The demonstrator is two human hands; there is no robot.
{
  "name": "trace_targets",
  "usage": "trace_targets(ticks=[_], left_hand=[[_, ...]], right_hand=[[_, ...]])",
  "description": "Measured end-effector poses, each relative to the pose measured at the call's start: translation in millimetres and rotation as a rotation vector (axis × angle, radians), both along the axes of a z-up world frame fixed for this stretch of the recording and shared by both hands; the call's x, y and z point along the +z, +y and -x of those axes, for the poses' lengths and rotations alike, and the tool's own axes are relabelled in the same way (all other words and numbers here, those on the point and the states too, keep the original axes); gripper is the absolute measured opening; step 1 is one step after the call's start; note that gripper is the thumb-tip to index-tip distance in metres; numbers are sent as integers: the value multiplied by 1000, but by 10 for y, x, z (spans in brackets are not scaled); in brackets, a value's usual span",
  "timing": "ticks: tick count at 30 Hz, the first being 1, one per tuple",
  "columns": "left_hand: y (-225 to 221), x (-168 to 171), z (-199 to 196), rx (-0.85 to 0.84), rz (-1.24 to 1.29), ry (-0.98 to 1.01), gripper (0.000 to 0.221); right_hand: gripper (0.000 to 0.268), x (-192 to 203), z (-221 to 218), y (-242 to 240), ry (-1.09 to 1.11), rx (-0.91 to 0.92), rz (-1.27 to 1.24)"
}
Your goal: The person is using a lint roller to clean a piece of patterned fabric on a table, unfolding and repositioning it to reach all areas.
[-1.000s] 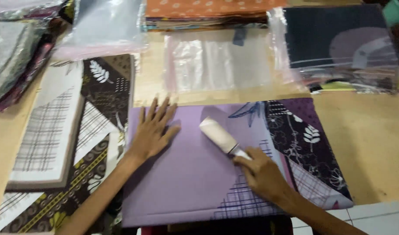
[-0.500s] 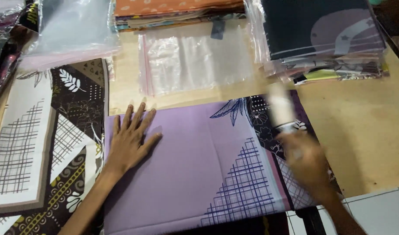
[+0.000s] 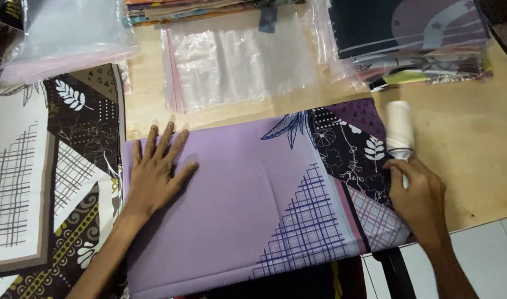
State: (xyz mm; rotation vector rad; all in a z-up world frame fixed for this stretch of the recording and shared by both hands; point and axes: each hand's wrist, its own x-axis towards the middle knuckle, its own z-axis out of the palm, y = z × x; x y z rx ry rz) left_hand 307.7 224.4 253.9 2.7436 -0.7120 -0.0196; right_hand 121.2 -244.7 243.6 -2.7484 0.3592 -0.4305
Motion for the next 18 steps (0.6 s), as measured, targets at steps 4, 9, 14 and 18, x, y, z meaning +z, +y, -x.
trace_targets(ticks=[4,9,14,18], left_hand=[[-24,20,-3,12,-4,20,72],[-59,69,29,22,-8,64,74],[-84,121,40,67,-47,113,75],[-116,154,41,79,-30,147,77]], right_hand=[[20,23,281,546,-17,200,222],[36,-114,770,988,191,458,-264],[22,-152,737,301,115,52,-172],[19,-28,855,44,33,-33,-7]])
